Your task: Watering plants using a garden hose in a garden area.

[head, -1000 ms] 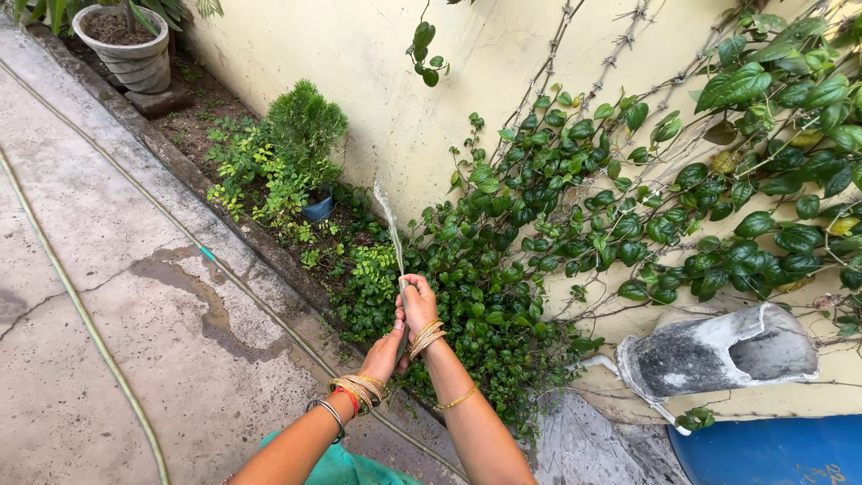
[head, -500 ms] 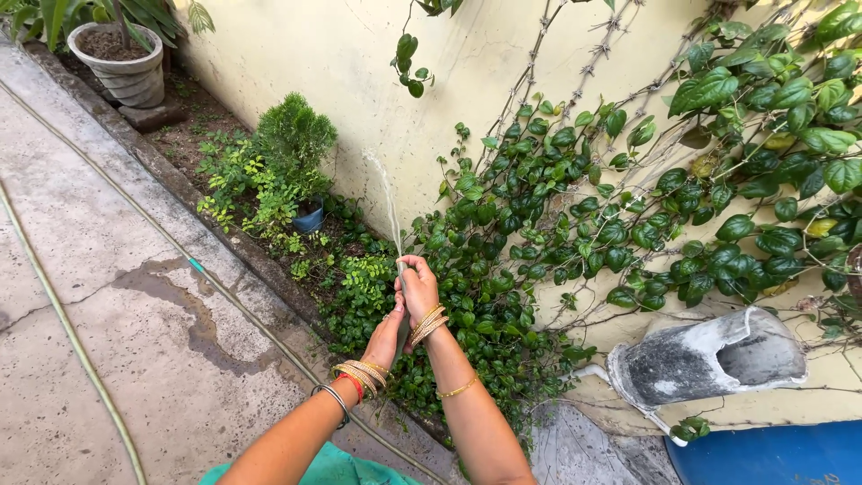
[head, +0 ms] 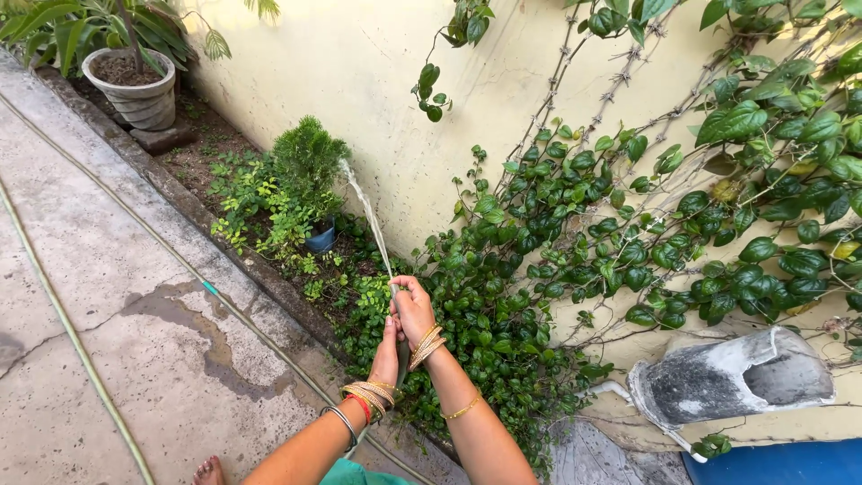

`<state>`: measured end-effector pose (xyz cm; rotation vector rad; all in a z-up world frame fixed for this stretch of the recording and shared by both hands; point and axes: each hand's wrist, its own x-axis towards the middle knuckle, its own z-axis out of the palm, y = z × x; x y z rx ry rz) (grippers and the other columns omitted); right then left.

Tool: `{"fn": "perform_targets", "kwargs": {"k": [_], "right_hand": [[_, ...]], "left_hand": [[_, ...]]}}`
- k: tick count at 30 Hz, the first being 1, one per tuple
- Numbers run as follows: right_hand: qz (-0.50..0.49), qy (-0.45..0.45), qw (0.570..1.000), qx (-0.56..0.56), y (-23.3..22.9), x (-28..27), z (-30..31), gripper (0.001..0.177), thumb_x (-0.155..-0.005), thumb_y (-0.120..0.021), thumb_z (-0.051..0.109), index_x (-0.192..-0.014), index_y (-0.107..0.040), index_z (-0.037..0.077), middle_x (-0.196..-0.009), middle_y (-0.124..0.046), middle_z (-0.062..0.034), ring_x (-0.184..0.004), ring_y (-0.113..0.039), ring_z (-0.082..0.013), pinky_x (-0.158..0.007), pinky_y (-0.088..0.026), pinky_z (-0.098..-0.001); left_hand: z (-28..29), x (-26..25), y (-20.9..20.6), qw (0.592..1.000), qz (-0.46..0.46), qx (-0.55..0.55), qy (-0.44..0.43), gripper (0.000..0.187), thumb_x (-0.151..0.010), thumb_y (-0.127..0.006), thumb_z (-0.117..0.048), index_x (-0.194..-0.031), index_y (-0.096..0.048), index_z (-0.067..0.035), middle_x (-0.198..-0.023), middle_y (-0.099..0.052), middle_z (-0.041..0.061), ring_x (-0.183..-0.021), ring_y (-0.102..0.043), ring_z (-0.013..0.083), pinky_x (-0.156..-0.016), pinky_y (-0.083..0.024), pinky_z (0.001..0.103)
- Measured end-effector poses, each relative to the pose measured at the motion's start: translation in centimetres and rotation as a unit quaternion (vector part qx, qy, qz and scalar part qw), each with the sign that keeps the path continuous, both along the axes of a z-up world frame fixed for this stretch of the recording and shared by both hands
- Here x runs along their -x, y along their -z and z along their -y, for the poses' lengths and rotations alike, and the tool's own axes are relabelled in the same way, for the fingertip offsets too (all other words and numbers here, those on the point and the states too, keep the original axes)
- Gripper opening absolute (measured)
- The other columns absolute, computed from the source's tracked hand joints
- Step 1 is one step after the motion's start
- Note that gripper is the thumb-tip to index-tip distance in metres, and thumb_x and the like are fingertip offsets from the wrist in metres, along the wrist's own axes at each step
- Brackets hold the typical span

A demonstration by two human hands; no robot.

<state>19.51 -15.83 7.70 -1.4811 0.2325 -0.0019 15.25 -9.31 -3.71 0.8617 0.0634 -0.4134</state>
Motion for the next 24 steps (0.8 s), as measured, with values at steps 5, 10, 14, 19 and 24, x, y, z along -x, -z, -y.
{"fn": "perform_targets", "kwargs": {"k": [5,10,14,19,24], "right_hand": [[0.003,0.015,1.0,0.013,-1.0,0.2,-1.7,0.025,-0.098,-0.047,0.012,-0.12,-0.059,0.009,-0.069,-0.057,-0.0001,-0.043,-0.043,-0.0052,-0.035,-0.034,-0.0229],[0.002,0.03,0.999,0.028,-1.2,-0.3,-4.2,0.026,-0.097,-0.048,0.01,-0.121,-0.059,0.009,-0.07,-0.057,0.0002,-0.044,-0.044,-0.0052,-0.036,-0.035,-0.0228],[-0.026,0.058,0.998,0.022,-1.6,0.3,-6.9,0.026,-0.095,-0.047,0.01,-0.118,-0.059,0.009,-0.068,-0.056,0.0001,-0.041,-0.04,-0.0061,-0.032,-0.032,-0.0234],[-0.02,0.092,0.996,-0.003,0.4,0.9,-7.8,0.026,-0.096,-0.047,0.01,-0.119,-0.06,0.008,-0.07,-0.056,-0.0003,-0.044,-0.042,-0.0059,-0.034,-0.034,-0.0226],[-0.033,0.105,0.994,0.001,0.5,1.6,-8.7,0.027,-0.096,-0.047,0.009,-0.12,-0.061,0.009,-0.071,-0.056,-0.0002,-0.046,-0.043,-0.0056,-0.036,-0.035,-0.0223]], "left_hand": [[-1.8,-0.2,-1.6,0.999,-0.027,-0.028,0.032,0.059,-0.102,-0.031,-0.065,-0.093,-0.06,-0.015,-0.076,-0.051,-0.008,-0.065,-0.046,0.0055,-0.057,-0.04,0.024],[-5.0,-0.9,-2.9,0.995,-0.044,-0.027,0.086,0.061,-0.102,-0.03,-0.068,-0.089,-0.057,-0.015,-0.067,-0.049,-0.005,-0.056,-0.045,0.0086,-0.05,-0.035,0.027],[-7.7,-0.5,-3.0,0.992,-0.047,-0.007,0.116,0.058,-0.101,-0.031,-0.068,-0.087,-0.054,-0.016,-0.062,-0.049,-0.004,-0.052,-0.046,0.0103,-0.048,-0.034,0.028],[-9.6,-0.4,-2.5,0.983,-0.069,-0.057,0.161,0.061,-0.098,-0.03,-0.068,-0.088,-0.059,-0.015,-0.061,-0.053,-0.002,-0.051,-0.05,0.0118,-0.048,-0.036,0.028],[-10.1,0.2,-1.0,0.979,-0.056,-0.096,0.169,0.065,-0.099,-0.031,-0.069,-0.088,-0.063,-0.013,-0.063,-0.052,-0.003,-0.054,-0.049,0.0102,-0.05,-0.036,0.028]]}}
